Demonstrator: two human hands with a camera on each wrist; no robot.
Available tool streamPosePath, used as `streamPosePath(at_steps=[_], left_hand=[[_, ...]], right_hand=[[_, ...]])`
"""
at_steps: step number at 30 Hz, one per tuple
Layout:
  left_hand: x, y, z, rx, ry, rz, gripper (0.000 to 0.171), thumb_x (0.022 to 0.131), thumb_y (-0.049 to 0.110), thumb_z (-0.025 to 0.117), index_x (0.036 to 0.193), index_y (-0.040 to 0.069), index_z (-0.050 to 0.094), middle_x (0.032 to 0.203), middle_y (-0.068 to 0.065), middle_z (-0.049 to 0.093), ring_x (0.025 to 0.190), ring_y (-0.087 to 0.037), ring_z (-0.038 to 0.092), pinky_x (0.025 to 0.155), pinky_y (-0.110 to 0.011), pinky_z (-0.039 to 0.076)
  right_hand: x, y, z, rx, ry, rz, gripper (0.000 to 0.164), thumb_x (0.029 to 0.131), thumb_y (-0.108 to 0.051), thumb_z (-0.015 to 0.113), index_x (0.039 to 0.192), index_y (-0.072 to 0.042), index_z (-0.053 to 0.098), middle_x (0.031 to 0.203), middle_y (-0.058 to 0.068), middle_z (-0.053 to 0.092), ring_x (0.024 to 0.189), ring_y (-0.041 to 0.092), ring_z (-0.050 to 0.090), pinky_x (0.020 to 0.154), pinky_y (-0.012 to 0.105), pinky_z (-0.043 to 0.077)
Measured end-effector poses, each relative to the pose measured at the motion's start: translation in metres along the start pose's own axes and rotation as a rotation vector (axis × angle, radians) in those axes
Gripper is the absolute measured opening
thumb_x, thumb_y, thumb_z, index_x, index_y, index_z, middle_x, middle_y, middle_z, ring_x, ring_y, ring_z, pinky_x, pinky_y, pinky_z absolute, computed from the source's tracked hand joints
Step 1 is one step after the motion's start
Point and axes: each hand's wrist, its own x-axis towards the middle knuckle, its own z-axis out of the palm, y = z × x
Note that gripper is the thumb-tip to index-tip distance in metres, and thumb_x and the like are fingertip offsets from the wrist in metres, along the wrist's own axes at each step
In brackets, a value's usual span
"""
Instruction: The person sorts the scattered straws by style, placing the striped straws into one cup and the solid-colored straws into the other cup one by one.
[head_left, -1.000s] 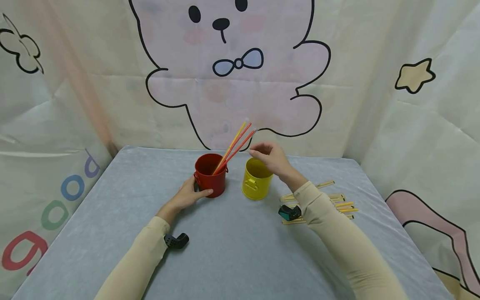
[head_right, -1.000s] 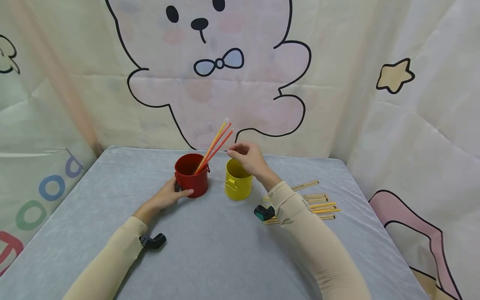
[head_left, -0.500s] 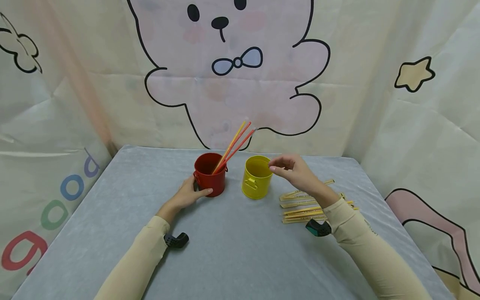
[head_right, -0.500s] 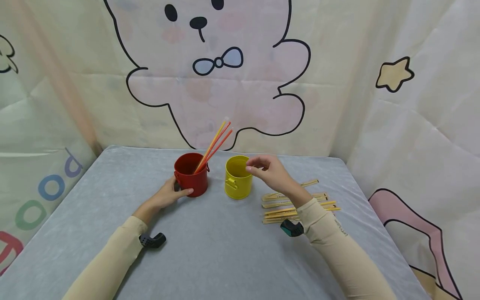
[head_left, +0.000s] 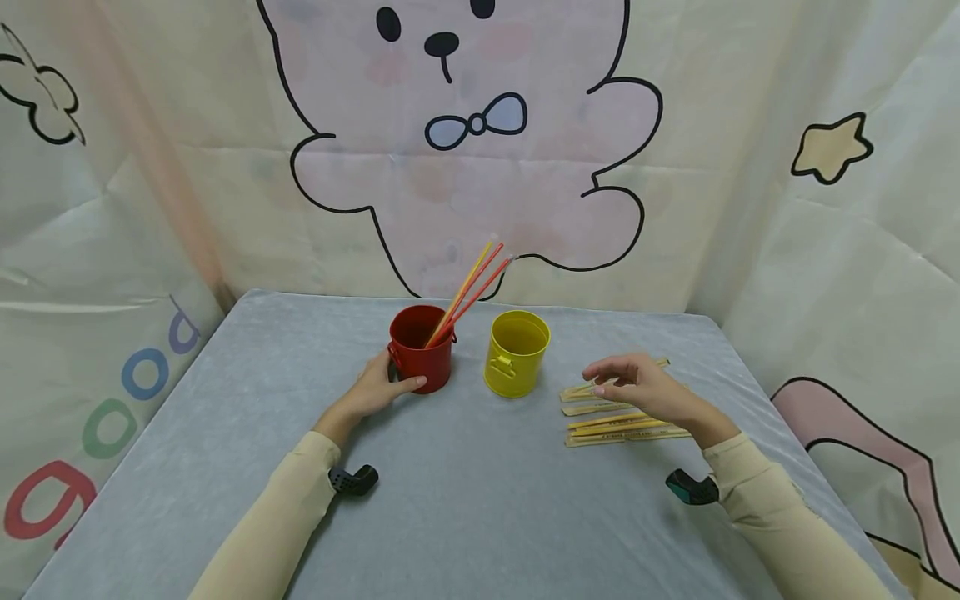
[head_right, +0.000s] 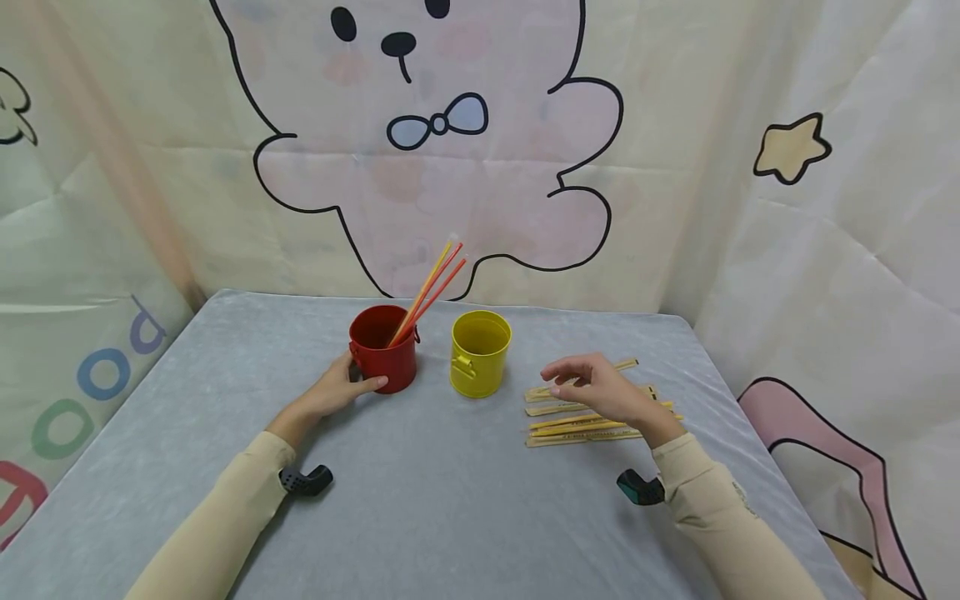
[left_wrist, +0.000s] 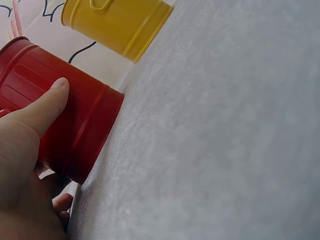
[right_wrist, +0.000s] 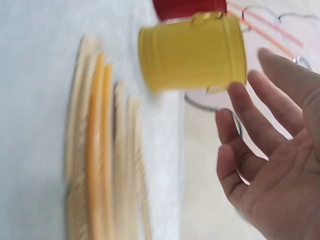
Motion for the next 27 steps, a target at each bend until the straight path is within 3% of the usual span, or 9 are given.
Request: streamPosePath(at_steps=[5,9,14,18,27], left_hand=[[0.0,0.0,0.0,0.005,0.003,0.003,0.082,0.09,0.028,0.078,0.155,0.008,0.033,0.159,-0.013,0.042,0.152,-0.032,0.032,0.125,-0.056,0.026],[0.0,0.0,0.0,0.012,0.0,0.0,0.082,0.09,0.028,0.077,0.155,0.008,0.033,0.159,-0.013,0.041,0.152,-0.033,0.032,0.125,-0.056,0.025],[0.0,0.0,0.0,0.016,0.001,-0.013,0.082,0.09,0.029,0.077,0.155,0.007,0.033,0.159,-0.014,0.042,0.152,-0.033,0.032,0.125,-0.056,0.026],[-0.001,0.0,0.0,0.012,0.001,-0.005,0.081,0.09,0.029,0.077,0.154,0.006,0.033,0.159,-0.015,0.042,0.151,-0.034,0.032,0.124,-0.057,0.026],[0.0,0.0,0.0,0.003,-0.002,-0.007,0.082,0.09,0.029,0.078,0.155,0.008,0.032,0.16,-0.012,0.04,0.153,-0.032,0.03,0.125,-0.055,0.025]], right_hand=[[-0.013,0.026,-0.01,0.033,-0.091,0.046,0.037,0.099,-0.013,0.064,0.129,0.009,0.062,0.129,0.025,0.065,0.107,0.016,0.065,0.085,0.022,0.057],[-0.021,0.043,-0.016,0.055,-0.127,0.069,0.039,0.1,-0.012,0.063,0.13,0.012,0.06,0.13,0.023,0.066,0.111,0.01,0.065,0.086,0.021,0.056],[-0.028,0.057,-0.02,0.051,-0.153,0.07,0.036,0.099,-0.009,0.063,0.128,0.012,0.062,0.131,0.034,0.062,0.115,0.005,0.065,0.088,0.017,0.055],[-0.03,0.064,-0.021,0.04,-0.162,0.074,0.034,0.099,-0.009,0.064,0.127,0.01,0.064,0.131,0.035,0.061,0.112,0.001,0.065,0.084,0.017,0.055],[-0.029,0.079,-0.018,-0.015,-0.152,-0.029,0.029,0.094,-0.002,0.067,0.118,0.015,0.066,0.116,0.036,0.068,0.095,-0.003,0.065,0.071,0.018,0.054]])
